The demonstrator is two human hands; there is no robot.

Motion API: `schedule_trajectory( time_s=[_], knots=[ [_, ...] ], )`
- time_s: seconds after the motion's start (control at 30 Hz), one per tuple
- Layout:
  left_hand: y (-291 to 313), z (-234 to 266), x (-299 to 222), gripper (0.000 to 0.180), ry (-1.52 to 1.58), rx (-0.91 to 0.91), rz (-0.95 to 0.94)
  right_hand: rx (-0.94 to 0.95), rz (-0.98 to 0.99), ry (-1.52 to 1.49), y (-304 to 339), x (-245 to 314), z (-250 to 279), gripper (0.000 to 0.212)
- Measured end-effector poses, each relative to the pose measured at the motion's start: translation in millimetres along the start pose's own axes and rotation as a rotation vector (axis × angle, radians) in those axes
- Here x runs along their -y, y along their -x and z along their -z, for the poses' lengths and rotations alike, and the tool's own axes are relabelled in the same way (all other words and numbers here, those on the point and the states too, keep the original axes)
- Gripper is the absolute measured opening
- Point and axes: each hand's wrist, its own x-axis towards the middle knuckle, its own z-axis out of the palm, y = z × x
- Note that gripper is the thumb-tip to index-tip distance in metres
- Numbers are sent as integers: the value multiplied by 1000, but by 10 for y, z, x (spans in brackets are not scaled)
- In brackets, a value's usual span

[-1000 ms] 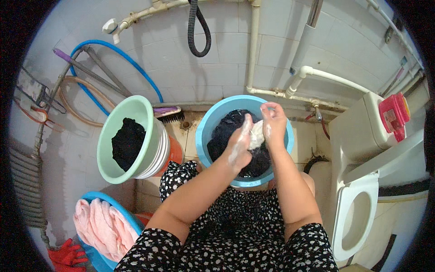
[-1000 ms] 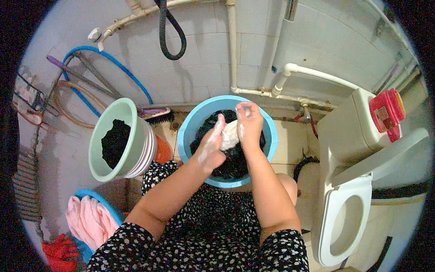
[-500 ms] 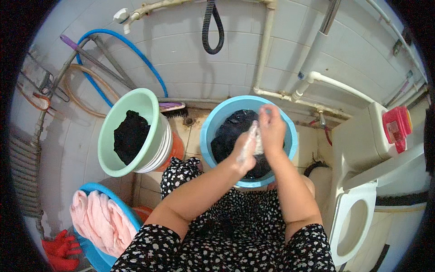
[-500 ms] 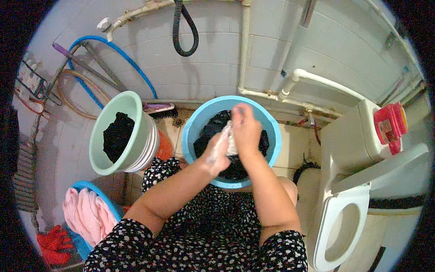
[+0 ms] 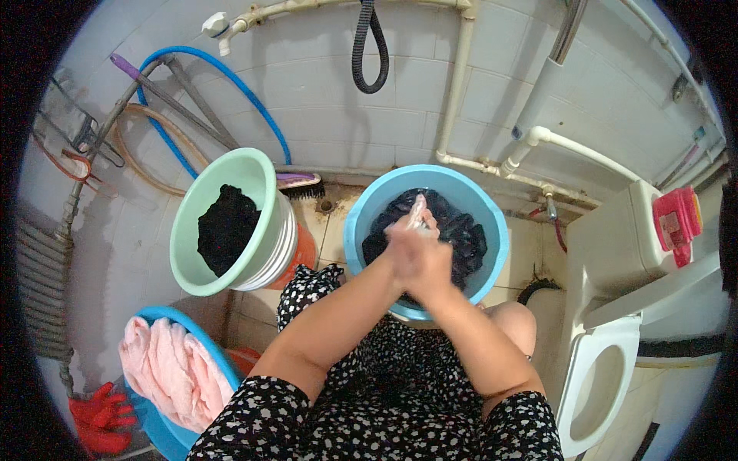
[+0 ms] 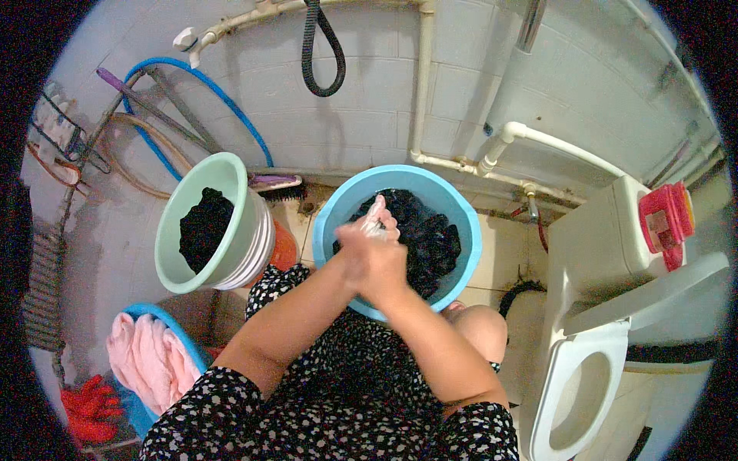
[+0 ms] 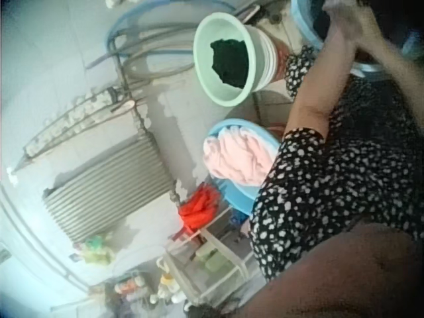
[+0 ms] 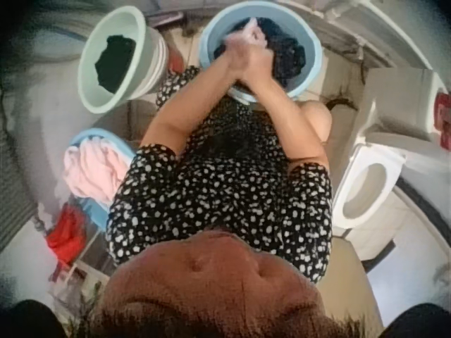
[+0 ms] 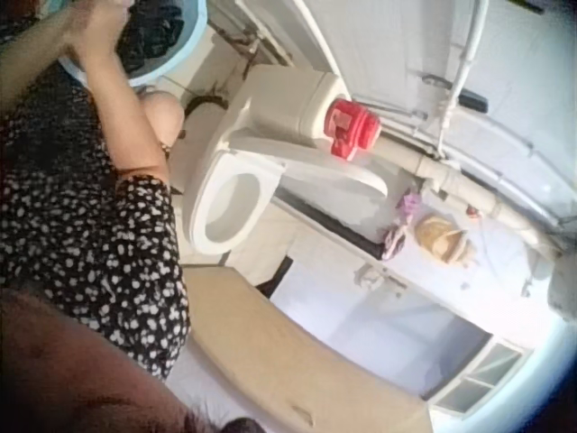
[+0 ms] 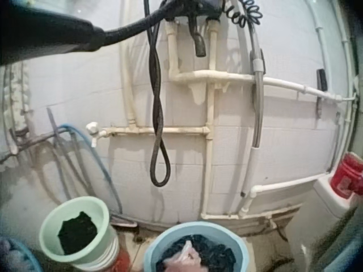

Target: The person hand-washes dark-colored clothes in a blue basin filled with water. They scrub the fabric by hand, rinse it, and then use a yellow sponge to apply soap to the garments. The person also handles a pink towel, moving it from a blue basin to a green bucket.

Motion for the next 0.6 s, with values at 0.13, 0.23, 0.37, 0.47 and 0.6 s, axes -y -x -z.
schedule_trajectory(
  time_s=[0.13,0.23,0.37,0.47,0.6],
  knots=[
    [-65,-805,484,36,-516,-765,-26,-85,-420,-4,-442,-238,354,16],
    [19,-588,354,37,-411,-572,-113,-123,-87,15,-226,-204,179,16],
    [6,-135,100,28,-206,-192,-90,16,31,65,-6,-45,70,15],
    [-29,-872,444,38,-483,-708,-113,-90,-255,23,-374,-256,261,15],
    [-20,-840,216,37,-593,-794,3,35,32,77,-51,27,177,19]
  ],
)
